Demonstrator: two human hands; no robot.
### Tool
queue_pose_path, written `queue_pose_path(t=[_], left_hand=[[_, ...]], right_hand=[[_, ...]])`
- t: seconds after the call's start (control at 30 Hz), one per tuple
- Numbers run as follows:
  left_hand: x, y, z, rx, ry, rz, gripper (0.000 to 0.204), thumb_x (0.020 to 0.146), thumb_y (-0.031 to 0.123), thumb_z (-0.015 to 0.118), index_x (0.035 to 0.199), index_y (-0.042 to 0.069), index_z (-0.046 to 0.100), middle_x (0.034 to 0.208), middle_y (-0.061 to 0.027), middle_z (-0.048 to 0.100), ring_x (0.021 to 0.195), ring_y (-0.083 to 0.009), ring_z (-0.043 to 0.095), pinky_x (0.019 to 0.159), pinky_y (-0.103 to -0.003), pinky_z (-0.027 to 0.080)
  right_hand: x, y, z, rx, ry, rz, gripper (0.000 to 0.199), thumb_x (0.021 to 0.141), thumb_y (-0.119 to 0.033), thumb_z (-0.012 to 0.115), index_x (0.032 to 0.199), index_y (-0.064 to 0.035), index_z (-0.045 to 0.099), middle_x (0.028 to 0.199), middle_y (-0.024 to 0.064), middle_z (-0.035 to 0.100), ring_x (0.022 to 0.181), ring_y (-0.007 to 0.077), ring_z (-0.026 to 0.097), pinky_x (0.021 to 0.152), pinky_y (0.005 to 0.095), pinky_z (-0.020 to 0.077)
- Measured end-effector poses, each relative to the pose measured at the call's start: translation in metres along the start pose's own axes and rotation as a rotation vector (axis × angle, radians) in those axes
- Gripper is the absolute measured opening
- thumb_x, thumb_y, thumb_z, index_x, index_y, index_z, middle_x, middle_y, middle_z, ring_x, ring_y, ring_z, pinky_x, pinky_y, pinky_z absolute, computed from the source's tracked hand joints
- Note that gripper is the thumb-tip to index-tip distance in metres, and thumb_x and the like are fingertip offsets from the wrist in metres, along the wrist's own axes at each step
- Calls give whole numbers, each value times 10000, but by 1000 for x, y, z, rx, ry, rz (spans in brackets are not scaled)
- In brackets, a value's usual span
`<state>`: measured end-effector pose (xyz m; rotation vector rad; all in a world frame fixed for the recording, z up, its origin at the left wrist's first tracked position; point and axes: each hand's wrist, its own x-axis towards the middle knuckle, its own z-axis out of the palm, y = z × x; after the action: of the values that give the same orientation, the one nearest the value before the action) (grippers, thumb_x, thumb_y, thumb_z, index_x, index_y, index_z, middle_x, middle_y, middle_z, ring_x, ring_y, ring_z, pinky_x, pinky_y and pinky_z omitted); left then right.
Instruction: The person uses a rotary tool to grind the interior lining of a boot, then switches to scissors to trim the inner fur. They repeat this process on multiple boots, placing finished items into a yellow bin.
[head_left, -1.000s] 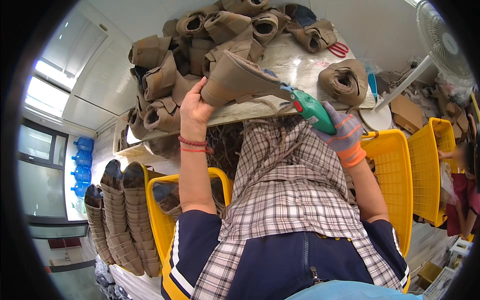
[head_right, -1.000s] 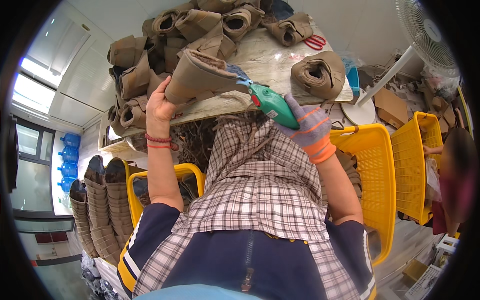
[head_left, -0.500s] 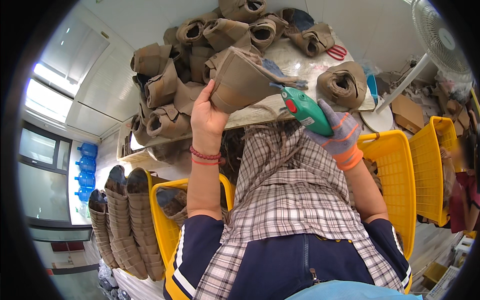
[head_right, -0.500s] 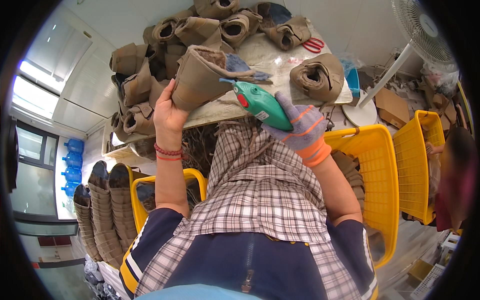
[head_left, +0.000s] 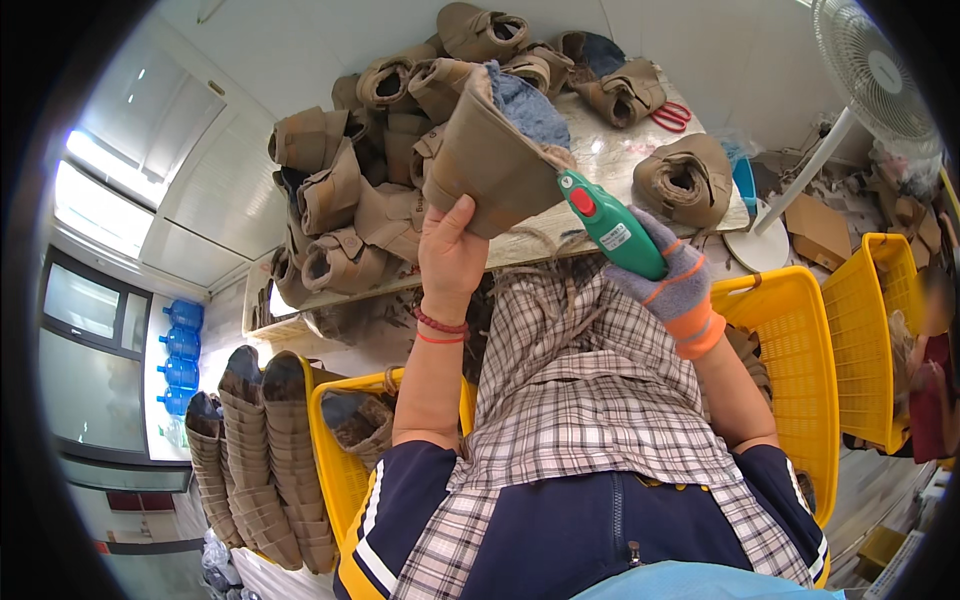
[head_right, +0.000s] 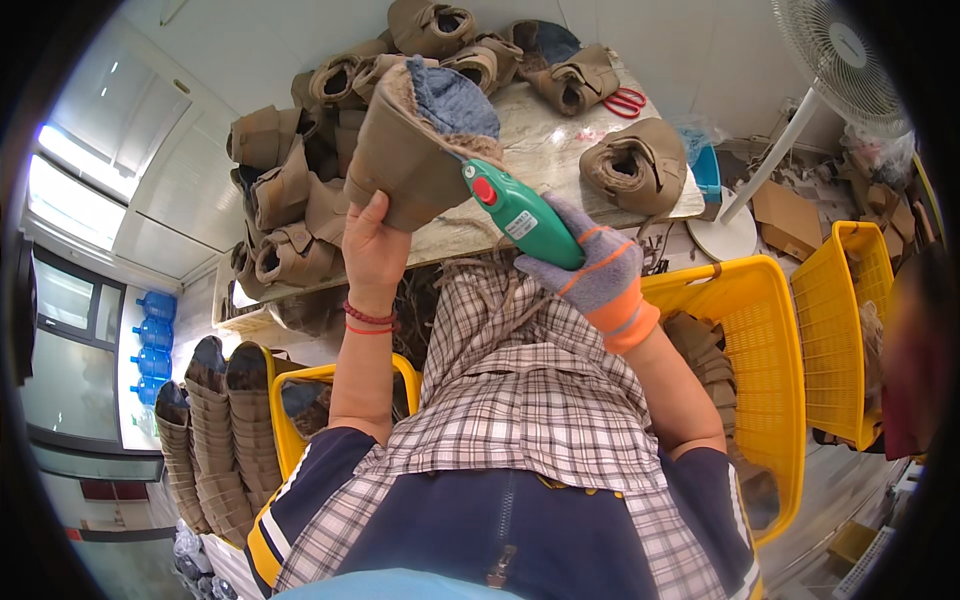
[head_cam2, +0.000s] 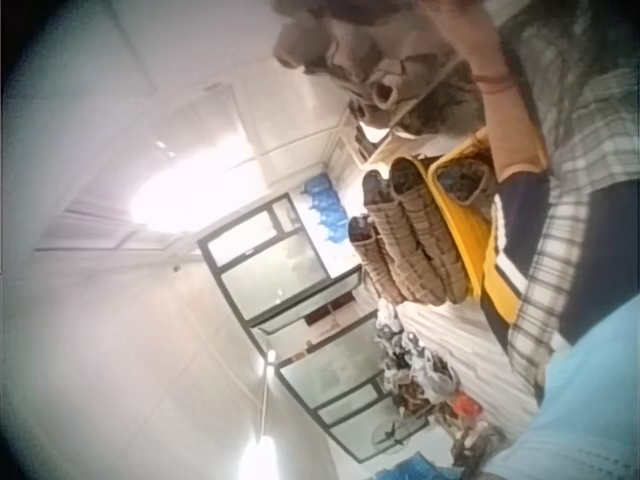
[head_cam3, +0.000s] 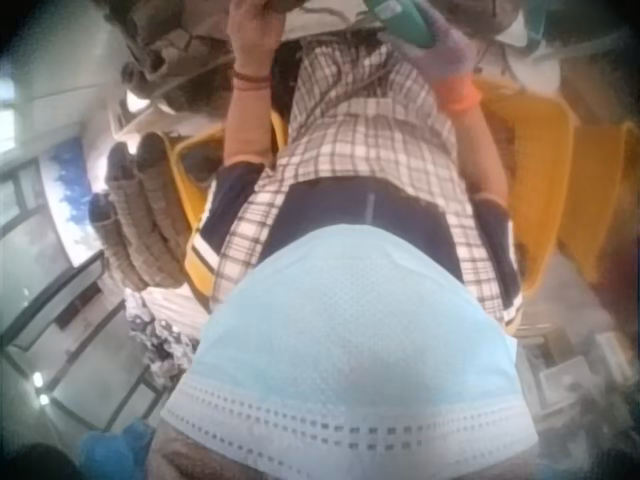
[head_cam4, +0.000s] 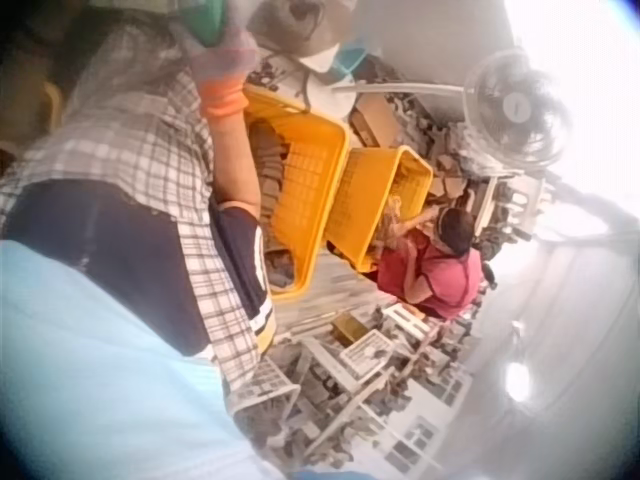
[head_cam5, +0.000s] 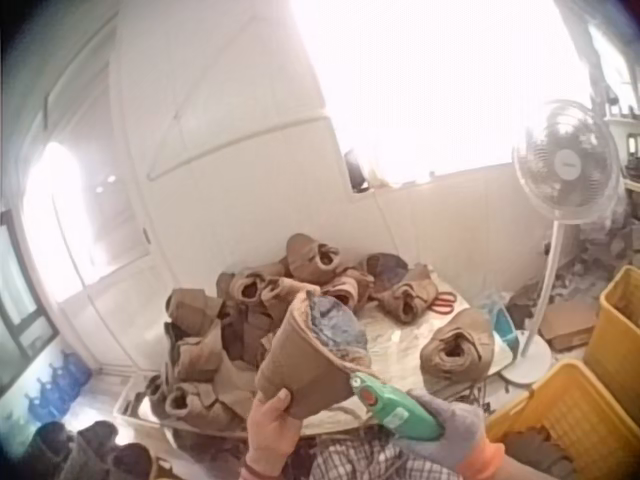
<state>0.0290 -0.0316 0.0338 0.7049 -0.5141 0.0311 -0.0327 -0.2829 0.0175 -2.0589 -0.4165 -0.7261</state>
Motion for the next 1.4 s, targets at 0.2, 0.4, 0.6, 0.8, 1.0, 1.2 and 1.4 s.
queue_pose_path(t=[0.2, 0.4, 0.6, 0.8, 1.0, 1.2, 1.4], left_hand=[[-9, -20, -11, 387, -40, 36, 382, 904, 29, 520, 1278, 4, 451, 1258, -79, 517, 1142, -206, 499, 991, -333, 378], [-15, -29, -18, 1135, -102, 187, 217, 866, 43, 577, 1082, 43, 603, 1127, -125, 527, 1083, -299, 453, 919, -399, 373], [-20, -34, -21, 1562, -354, 412, 319, 809, -31, 568, 1116, 49, 602, 1218, -162, 488, 1169, -376, 404, 978, -433, 323], [-35, -40, -18, 1570, -486, 323, 428, 710, -109, 518, 1087, 70, 610, 1252, -179, 456, 1213, -432, 344, 1019, -509, 285], [-44, -42, -23, 1616, -545, 298, 498, 689, -117, 505, 1128, 95, 607, 1293, -176, 436, 1252, -418, 317, 1050, -492, 258], [24, -3, -42, 1421, -198, 418, 442, 769, -49, 559, 1203, 34, 537, 1324, -178, 414, 1238, -383, 367, 1037, -413, 302], [201, 104, -55, 1745, -8, 575, 374, 797, 113, 638, 1107, -50, 506, 1132, -201, 533, 1039, -327, 509, 892, -401, 411]], right_hand=[[0, -6, 6, 312, 23, 193, 619, 643, -292, 815, 1170, -73, 574, 851, 100, 677, 706, 150, 655, 637, 262, 512], [2, -10, 6, 312, 51, 265, 583, 670, -265, 803, 1163, -56, 572, 871, 84, 677, 715, 119, 643, 650, 250, 511], [5, -8, 2, 343, 73, 361, 557, 691, -246, 792, 1157, -35, 571, 880, 76, 673, 748, 100, 629, 668, 239, 508], [13, -13, -9, 557, 65, 521, 501, 718, -200, 775, 1136, -11, 574, 855, 21, 645, 726, 50, 579, 642, 204, 488], [28, -6, -17, 576, 73, 519, 443, 752, -170, 740, 1124, -5, 567, 791, -1, 606, 604, 50, 522, 542, 192, 426], [20, 4, -33, 491, 119, 606, 386, 764, -147, 719, 1096, -2, 586, 805, -13, 606, 608, 28, 485, 538, 184, 403], [-10, 22, -48, 569, 180, 642, 404, 774, -143, 709, 1118, 7, 558, 765, -6, 587, 581, 54, 498, 533, 199, 416]])
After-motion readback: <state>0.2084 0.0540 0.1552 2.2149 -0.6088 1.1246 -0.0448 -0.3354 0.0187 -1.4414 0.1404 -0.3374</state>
